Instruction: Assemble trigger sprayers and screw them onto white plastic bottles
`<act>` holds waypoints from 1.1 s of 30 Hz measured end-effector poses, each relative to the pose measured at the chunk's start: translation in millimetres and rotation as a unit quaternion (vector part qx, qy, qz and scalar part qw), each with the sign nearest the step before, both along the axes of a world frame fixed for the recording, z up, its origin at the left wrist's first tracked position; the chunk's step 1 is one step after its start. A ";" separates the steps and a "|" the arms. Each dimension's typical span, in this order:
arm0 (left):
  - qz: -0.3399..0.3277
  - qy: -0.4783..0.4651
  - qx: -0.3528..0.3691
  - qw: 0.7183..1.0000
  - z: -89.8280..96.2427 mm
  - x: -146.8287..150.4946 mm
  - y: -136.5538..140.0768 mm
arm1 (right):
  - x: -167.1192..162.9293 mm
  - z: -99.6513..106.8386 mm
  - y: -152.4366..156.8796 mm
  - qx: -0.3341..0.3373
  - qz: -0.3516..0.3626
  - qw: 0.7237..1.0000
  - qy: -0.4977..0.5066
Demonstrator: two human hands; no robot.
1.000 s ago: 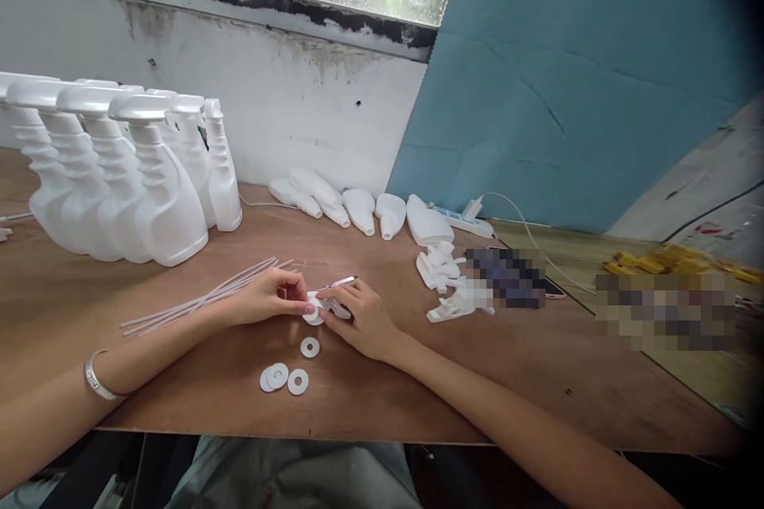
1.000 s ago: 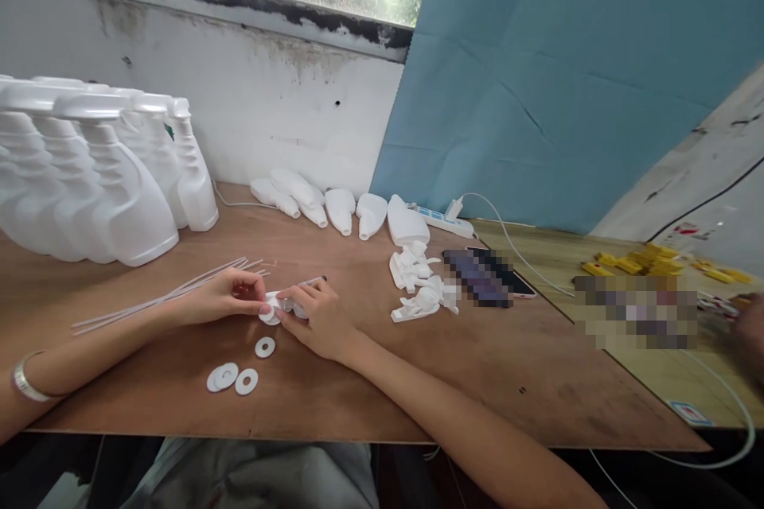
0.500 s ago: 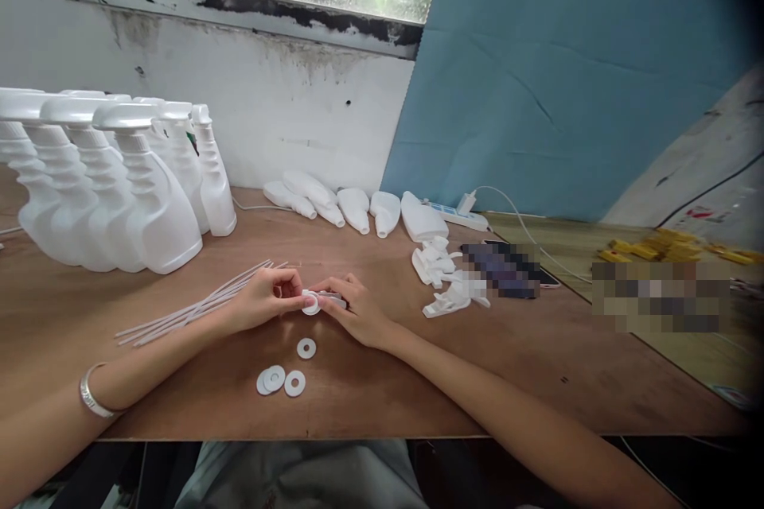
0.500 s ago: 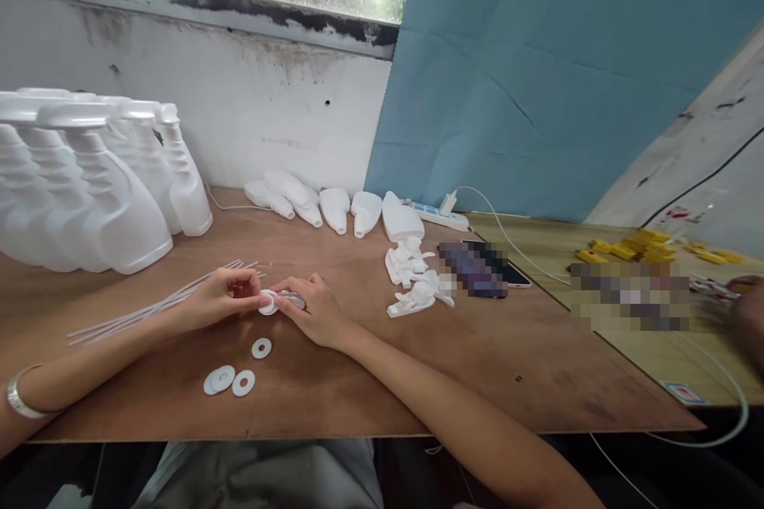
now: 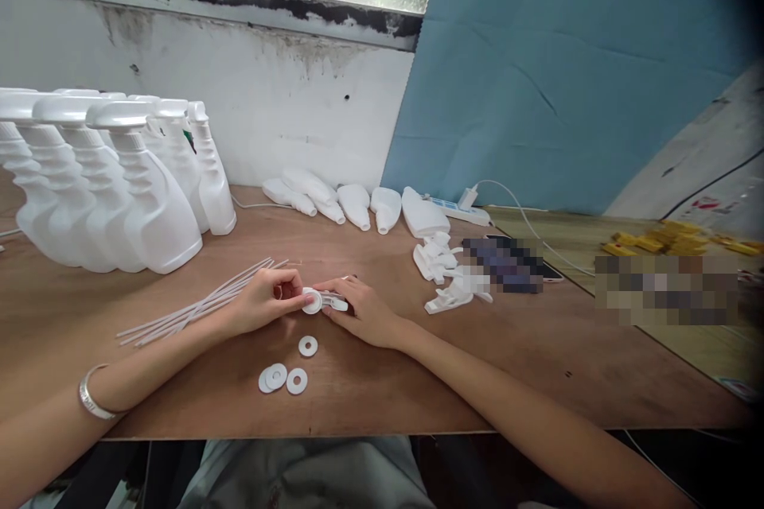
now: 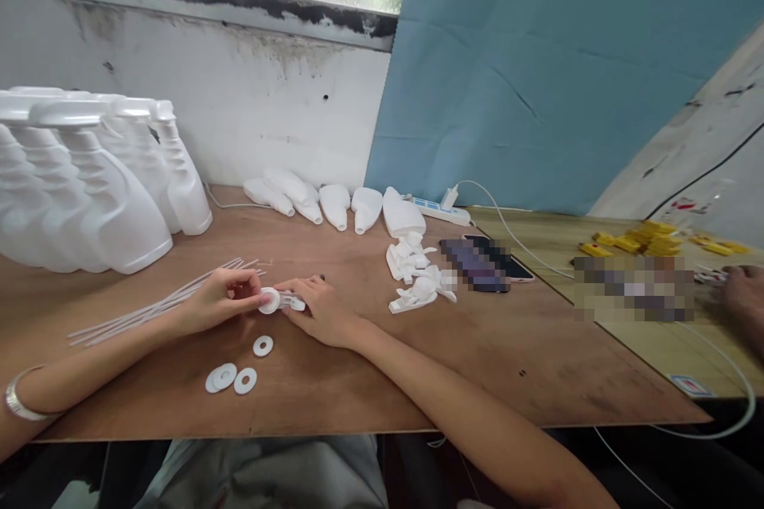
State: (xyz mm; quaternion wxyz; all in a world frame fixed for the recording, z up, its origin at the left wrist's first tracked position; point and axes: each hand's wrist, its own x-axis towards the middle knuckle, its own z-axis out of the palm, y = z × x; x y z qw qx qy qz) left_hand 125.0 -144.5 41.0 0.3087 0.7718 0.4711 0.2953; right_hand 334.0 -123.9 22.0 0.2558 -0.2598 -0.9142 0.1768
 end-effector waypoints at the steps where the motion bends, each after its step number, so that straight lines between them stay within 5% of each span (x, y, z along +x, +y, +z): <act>1: -0.003 -0.001 0.003 1.000 0.3 -0.2 -0.1 | -0.1 -1.1 0.0 0.001 -0.008 1.000 0.004; 10: -0.059 -0.005 0.100 0.993 -4.8 -3.9 0.8 | 1.9 -6.8 0.0 -0.009 -0.025 0.998 0.049; 19: -0.103 0.023 0.212 0.972 -7.3 -3.8 1.1 | 0.5 -6.4 -0.9 0.075 0.023 0.996 0.049; 33: -0.125 0.070 0.294 0.945 -4.9 -3.2 -2.9 | 0.3 -5.7 -1.8 0.150 0.048 0.987 0.018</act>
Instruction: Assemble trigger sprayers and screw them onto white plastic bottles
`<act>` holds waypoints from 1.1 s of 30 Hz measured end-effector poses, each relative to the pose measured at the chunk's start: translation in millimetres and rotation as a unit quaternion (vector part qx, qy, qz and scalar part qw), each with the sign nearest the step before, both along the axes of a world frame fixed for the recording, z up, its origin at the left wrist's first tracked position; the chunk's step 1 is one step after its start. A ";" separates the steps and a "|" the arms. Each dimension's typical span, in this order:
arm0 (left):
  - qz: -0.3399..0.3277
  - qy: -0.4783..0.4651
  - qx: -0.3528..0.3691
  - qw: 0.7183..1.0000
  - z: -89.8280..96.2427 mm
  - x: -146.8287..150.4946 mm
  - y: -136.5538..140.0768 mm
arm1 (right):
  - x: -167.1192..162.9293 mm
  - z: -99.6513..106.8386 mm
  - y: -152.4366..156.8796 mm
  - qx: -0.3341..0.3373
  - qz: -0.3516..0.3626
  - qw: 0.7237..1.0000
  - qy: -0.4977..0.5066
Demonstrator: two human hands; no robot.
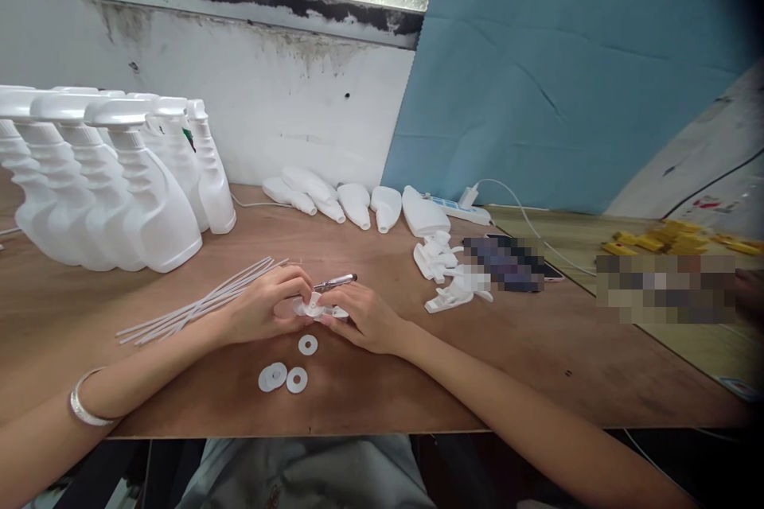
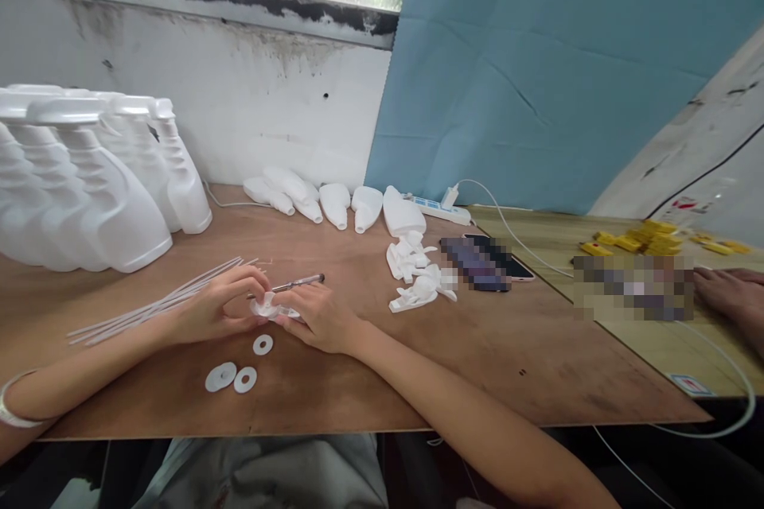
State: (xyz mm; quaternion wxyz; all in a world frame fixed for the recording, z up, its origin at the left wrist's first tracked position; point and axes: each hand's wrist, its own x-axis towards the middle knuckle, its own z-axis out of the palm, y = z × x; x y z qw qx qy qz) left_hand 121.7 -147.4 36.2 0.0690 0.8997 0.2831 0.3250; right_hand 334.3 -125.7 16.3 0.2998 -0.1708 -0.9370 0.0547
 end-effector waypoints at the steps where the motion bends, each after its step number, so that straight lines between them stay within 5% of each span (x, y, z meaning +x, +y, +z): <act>1: -0.004 0.005 0.006 1.000 0.6 0.1 -0.6 | 0.1 0.2 0.1 0.009 0.001 1.000 -0.011; 21: -0.012 0.020 0.026 0.999 -0.7 -2.6 -1.2 | -0.5 3.0 -6.4 0.111 -0.020 0.993 -0.013; 33: -0.014 0.028 0.037 0.999 1.0 -2.2 -2.1 | -1.4 4.8 -7.1 0.091 0.003 0.996 -0.014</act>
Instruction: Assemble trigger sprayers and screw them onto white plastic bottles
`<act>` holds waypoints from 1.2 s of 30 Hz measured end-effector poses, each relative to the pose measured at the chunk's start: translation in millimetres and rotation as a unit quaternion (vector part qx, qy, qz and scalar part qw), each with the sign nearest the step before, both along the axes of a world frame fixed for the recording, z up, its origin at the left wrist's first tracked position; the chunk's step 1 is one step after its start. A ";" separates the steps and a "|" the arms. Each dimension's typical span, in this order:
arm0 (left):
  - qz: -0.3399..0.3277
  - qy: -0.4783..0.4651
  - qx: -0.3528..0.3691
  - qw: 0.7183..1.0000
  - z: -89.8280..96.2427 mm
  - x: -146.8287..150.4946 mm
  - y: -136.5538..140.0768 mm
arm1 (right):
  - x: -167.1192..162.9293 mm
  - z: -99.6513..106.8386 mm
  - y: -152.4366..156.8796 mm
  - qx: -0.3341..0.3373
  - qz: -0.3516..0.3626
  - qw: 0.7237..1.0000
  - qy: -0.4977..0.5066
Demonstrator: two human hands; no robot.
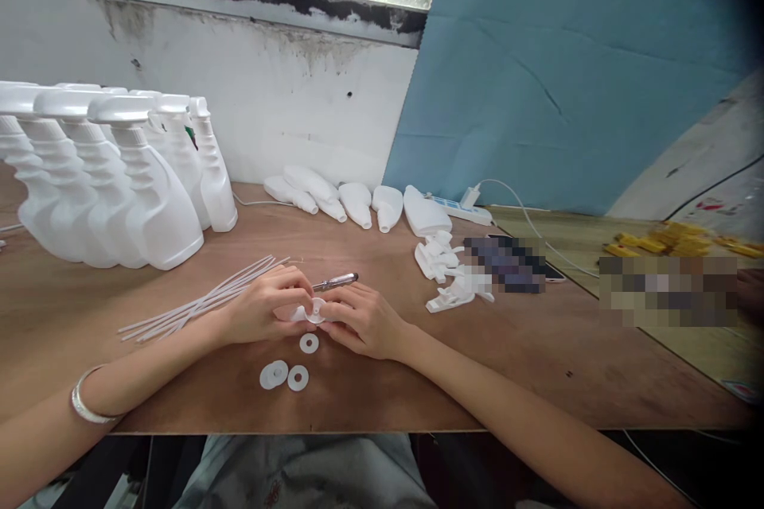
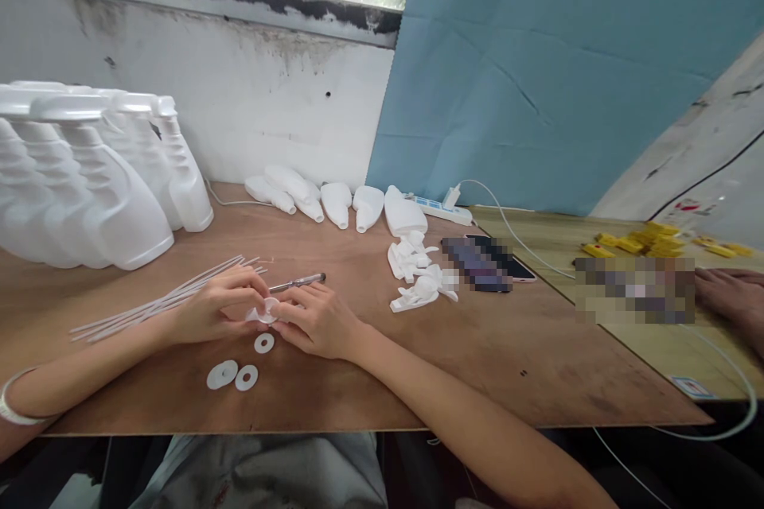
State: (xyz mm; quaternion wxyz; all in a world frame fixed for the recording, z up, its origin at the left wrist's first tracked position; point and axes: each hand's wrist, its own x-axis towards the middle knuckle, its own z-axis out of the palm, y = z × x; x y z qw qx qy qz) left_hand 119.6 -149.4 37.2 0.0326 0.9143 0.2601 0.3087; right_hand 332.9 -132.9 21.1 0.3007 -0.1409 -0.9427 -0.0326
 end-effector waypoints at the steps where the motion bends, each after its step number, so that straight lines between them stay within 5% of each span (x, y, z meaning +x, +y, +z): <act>1: -0.001 -0.002 0.001 1.000 -0.1 0.1 0.1 | 0.1 0.3 -0.3 -0.001 -0.002 1.000 -0.001; 17: -0.002 -0.001 -0.087 0.996 2.1 0.8 1.6 | -0.3 -4.6 0.1 -0.059 -0.022 0.998 -0.001; 36: -0.020 0.053 -0.051 0.997 7.1 -4.8 4.2 | -2.5 -8.9 -0.2 -0.063 -0.039 0.997 0.011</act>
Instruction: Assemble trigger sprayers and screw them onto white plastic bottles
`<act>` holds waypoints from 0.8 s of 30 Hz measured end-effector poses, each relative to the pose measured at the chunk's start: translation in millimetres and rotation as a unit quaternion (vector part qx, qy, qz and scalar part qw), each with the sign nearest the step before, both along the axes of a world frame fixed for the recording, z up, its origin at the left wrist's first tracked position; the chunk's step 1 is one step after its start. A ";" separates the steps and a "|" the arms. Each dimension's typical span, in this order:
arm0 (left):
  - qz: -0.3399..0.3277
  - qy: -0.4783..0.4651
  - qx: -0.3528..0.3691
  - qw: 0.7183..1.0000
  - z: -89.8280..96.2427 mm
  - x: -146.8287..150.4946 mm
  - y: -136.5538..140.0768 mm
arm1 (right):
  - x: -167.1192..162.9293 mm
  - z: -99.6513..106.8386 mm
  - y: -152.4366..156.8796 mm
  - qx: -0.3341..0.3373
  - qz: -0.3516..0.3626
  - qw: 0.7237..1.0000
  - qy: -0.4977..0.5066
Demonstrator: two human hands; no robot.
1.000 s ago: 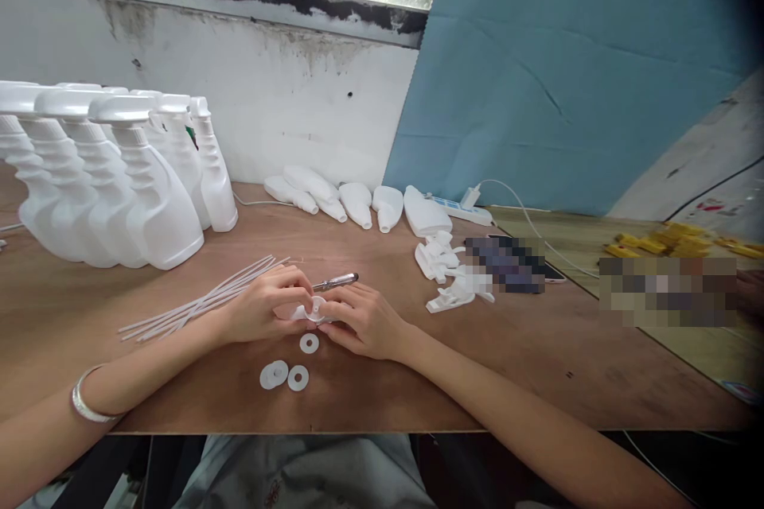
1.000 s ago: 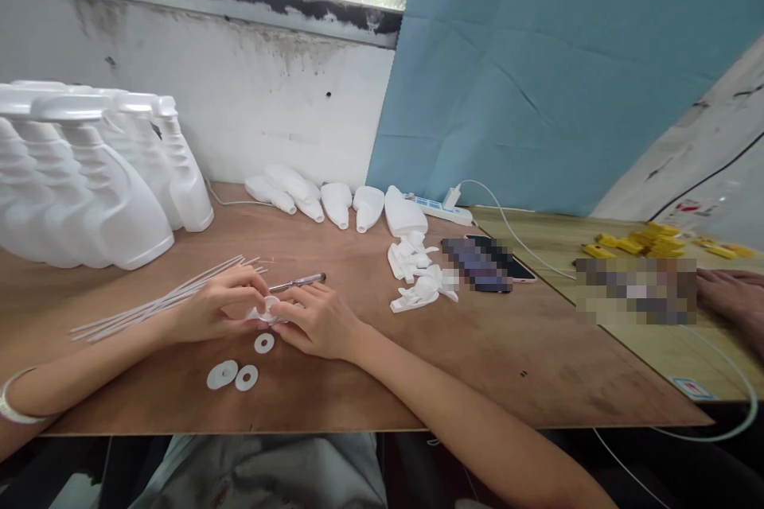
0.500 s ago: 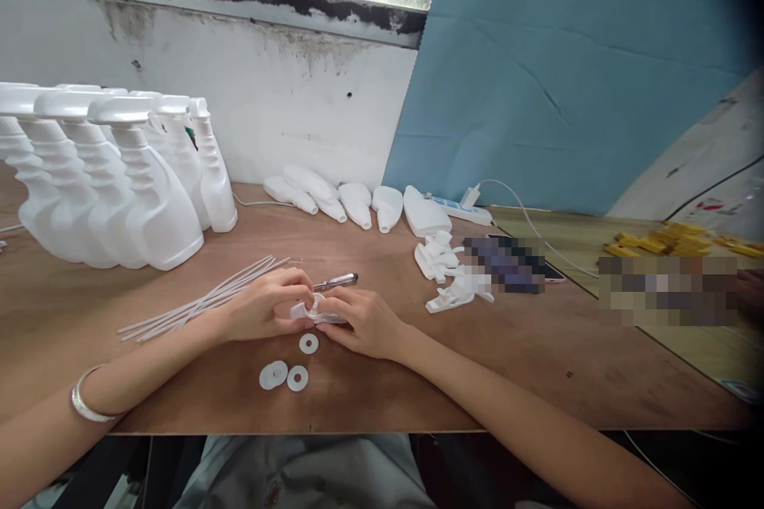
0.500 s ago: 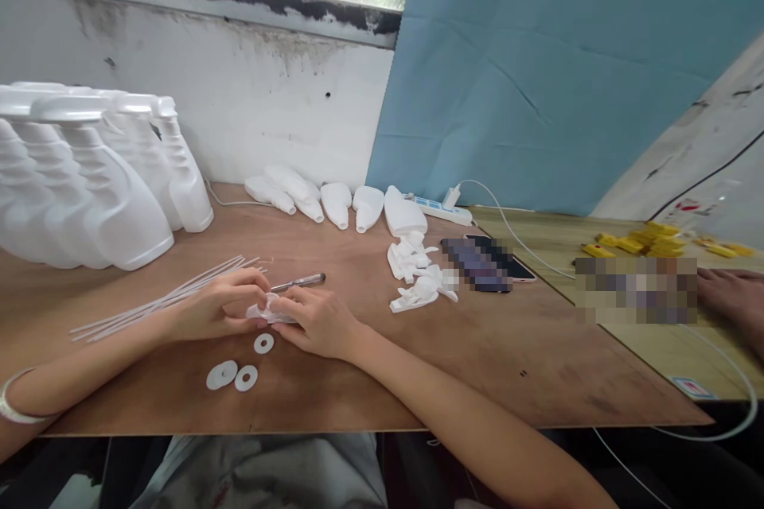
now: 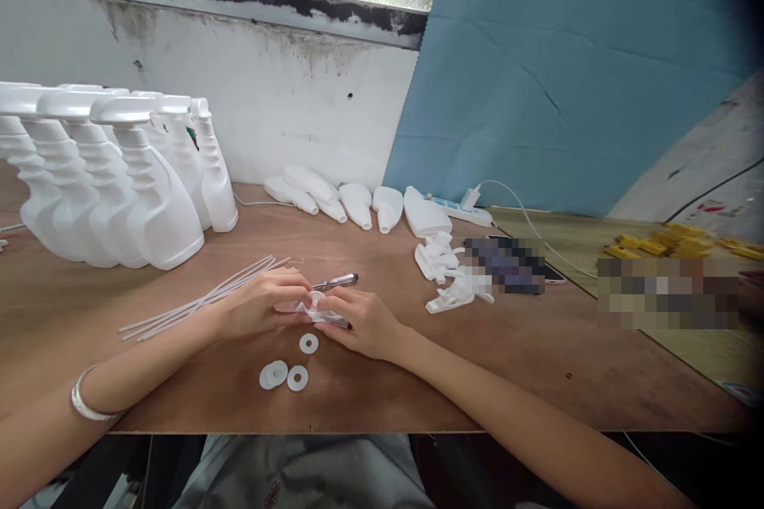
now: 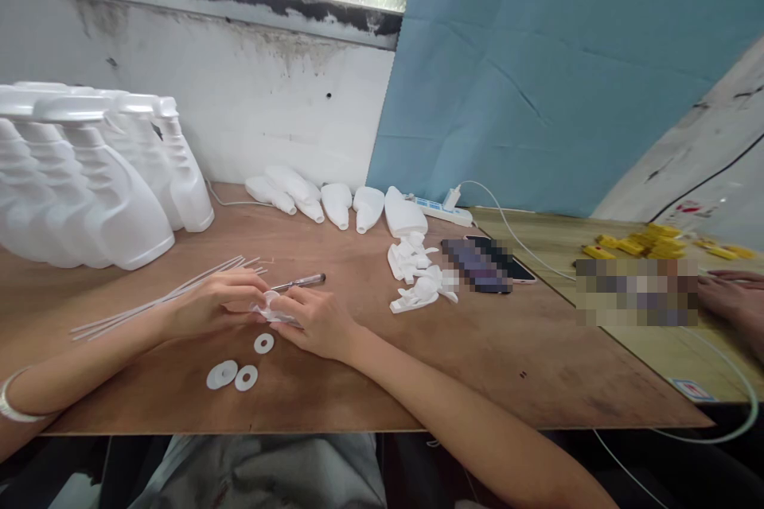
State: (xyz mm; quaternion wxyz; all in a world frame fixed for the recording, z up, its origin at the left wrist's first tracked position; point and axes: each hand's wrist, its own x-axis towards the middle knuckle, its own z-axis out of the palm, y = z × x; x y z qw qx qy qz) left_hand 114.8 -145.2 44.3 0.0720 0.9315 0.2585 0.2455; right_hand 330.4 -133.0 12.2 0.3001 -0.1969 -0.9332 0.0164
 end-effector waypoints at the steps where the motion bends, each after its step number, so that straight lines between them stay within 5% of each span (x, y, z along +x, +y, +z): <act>1: -0.001 0.007 0.005 1.000 0.2 -0.4 0.6 | -0.4 0.2 -0.4 0.000 0.001 1.000 0.001; 11: -0.019 0.031 0.072 0.997 1.1 -1.2 3.7 | -1.9 -1.6 -1.7 0.014 -0.007 1.000 0.012; 16: -0.019 0.043 0.168 0.985 -6.2 -3.1 -0.3 | -1.6 -4.1 -1.7 0.045 0.007 0.999 0.021; 24: 0.002 0.017 0.219 0.976 -8.3 -3.9 1.1 | -0.9 -6.2 -1.3 -0.010 -0.010 0.998 0.065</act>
